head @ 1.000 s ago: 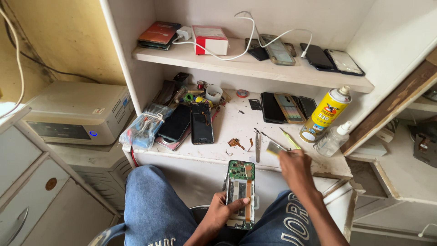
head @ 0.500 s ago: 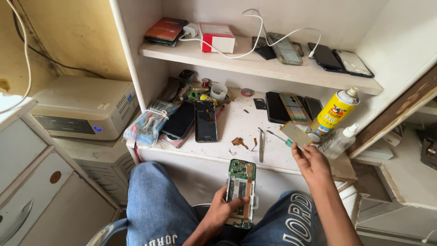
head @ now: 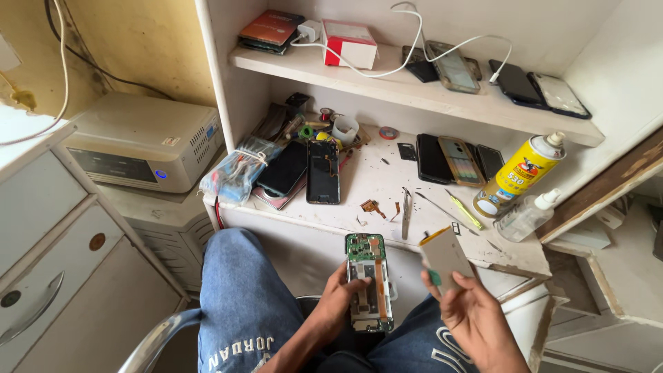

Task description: The person sprays a cleaning agent onto the exposed internals of a disassembled smartphone, then wipes the battery and motherboard area with a cloth. They use a metal spudger to pry and adjust components near the battery and ribbon cables, then reposition the battery and continue cleaning and adjusting internal parts.

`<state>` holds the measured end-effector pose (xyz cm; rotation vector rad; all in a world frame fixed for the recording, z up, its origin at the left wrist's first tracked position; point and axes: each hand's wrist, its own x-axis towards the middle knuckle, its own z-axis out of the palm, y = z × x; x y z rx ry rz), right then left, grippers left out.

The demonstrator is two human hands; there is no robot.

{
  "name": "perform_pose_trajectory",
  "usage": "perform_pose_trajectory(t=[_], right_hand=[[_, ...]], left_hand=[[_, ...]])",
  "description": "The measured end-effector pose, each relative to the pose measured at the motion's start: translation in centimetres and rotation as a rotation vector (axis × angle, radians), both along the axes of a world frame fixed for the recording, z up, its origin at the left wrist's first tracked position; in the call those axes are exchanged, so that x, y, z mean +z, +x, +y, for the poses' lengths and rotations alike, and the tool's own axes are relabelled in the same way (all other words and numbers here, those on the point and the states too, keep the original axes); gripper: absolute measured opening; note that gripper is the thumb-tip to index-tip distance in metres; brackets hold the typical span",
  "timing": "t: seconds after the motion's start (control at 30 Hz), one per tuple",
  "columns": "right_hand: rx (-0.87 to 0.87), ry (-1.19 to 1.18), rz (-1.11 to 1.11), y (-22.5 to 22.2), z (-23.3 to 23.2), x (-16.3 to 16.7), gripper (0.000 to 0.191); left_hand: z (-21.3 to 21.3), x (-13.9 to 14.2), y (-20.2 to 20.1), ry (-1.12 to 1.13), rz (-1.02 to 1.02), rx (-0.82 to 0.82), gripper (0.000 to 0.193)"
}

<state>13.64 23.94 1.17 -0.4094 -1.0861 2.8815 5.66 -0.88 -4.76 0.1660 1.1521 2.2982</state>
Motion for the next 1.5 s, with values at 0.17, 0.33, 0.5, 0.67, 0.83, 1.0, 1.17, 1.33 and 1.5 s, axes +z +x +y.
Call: perform_pose_trajectory(t=[0.17, 0.33, 0.5, 0.67, 0.83, 1.0, 1.17, 1.33, 1.5], right_hand=[[-0.183, 0.792, 0.008, 1.1, -3.9, -0.3, 0.051], [-0.277, 2.18, 0.688, 1.8, -8.0, -2.3, 0.063], [-0.101, 2.24, 0.621, 1.8, -10.3, -2.7, 0.064], [-0.123, 2.299, 0.646, 2.1, -11.1, -3.2, 0.065], [0.016, 2.372, 0.503, 2.2, -11.6, -3.6, 0.074], [0.071, 2.348, 0.449, 2.0, -12.0, -3.1, 0.073], [-0.041, 2.43, 0.539, 1.8, -11.0, -2.1, 0.081], [-0.011, 2.238, 0.533, 1.2, -9.3, -1.6, 0.11], [0.025, 1.835, 0.367, 1.1, -8.2, -2.0, 0.128]], left_hand=[[-0.5, 0.7, -0.4, -0.064, -0.19, -0.124, 0.057], [0.2, 0.5, -0.3, 0.123, -0.232, -0.197, 0.068], [-0.2, 0.6, -0.5, 0.192, -0.283, -0.13, 0.061], [-0.6, 0.8, -0.6, 0.28, -0.282, -0.163, 0.062], [-1.1, 0.7, -0.4, 0.291, -0.282, -0.204, 0.057], [-1.4, 1.2, 0.0, 0.274, -0.136, -0.168, 0.044], [-1.4, 1.7, 0.0, 0.328, -0.15, -0.187, 0.045], [-1.1, 1.9, 0.0, 0.306, -0.169, -0.189, 0.042], [-1.1, 2.2, 0.2, 0.263, -0.201, -0.192, 0.043]])
